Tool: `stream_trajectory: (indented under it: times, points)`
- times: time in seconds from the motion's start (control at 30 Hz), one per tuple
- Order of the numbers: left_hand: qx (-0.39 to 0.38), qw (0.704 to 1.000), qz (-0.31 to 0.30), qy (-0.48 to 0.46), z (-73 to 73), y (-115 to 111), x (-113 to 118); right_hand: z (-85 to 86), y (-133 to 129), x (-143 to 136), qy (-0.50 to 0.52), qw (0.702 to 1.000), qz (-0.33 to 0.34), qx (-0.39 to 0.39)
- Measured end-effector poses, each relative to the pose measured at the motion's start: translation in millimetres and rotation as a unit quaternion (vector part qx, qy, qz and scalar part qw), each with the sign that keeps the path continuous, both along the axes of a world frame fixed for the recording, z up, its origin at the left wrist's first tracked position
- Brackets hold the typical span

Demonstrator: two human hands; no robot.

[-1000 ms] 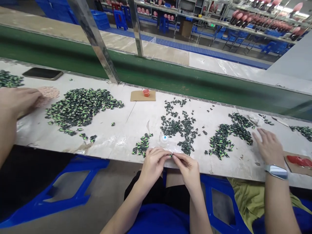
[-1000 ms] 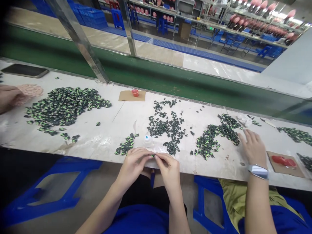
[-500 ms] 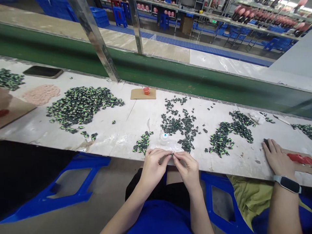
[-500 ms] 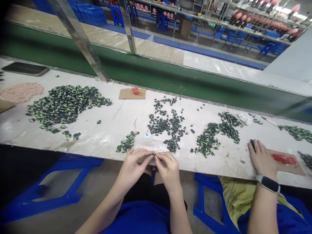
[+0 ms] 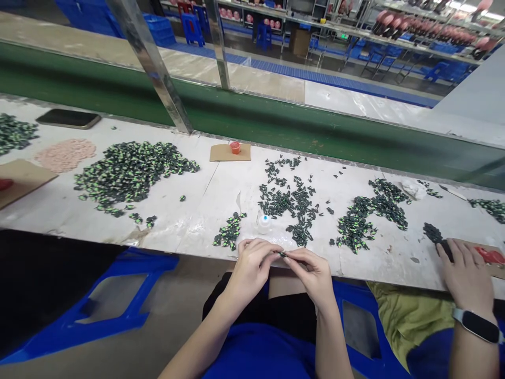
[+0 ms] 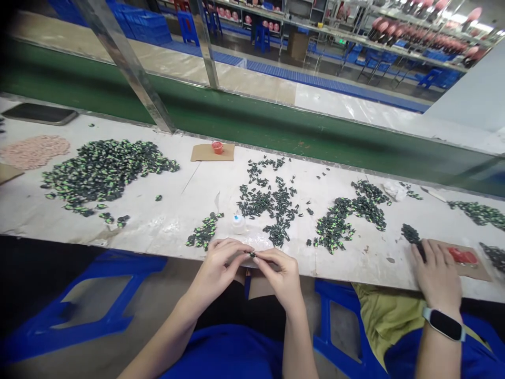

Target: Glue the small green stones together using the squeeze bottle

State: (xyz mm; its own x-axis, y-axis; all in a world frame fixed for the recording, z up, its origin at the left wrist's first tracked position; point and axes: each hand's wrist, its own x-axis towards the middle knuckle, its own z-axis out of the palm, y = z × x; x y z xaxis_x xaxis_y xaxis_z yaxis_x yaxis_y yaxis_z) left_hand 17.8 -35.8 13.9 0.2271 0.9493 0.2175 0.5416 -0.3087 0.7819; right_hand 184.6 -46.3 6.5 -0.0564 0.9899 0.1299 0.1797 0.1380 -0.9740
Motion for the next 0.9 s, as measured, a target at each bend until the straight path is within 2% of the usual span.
stream_trajectory:
  times: [0.13, 0.33, 0.6, 0.73, 0.9]
  points:
    - [-0.003, 1.000, -0.025, 0.004, 3.1, 1, -1, 3.5, 0, 2, 0.025, 0.999, 0.021, -0.026]
    - [-0.032, 0.999, 0.009, 0.003, 1.4, 0, 2, 2.6, -1, -4, 0.017, 1.000, 0.005, -0.008]
    - [0.005, 0.998, 0.058, 0.016, -3.2, -3, 6, -6.8, 3, -11, 0.013, 1.000, -0.007, 0.005]
    - [0.008, 0.997, 0.066, 0.033, -3.6, -2, 6, -10.8, 3, -14, 0.001, 0.999, -0.018, 0.032]
    - [0.019, 0.998, 0.046, 0.037, -6.3, 0, 4, -5.7, 3, -13, -0.041, 0.998, -0.022, 0.041]
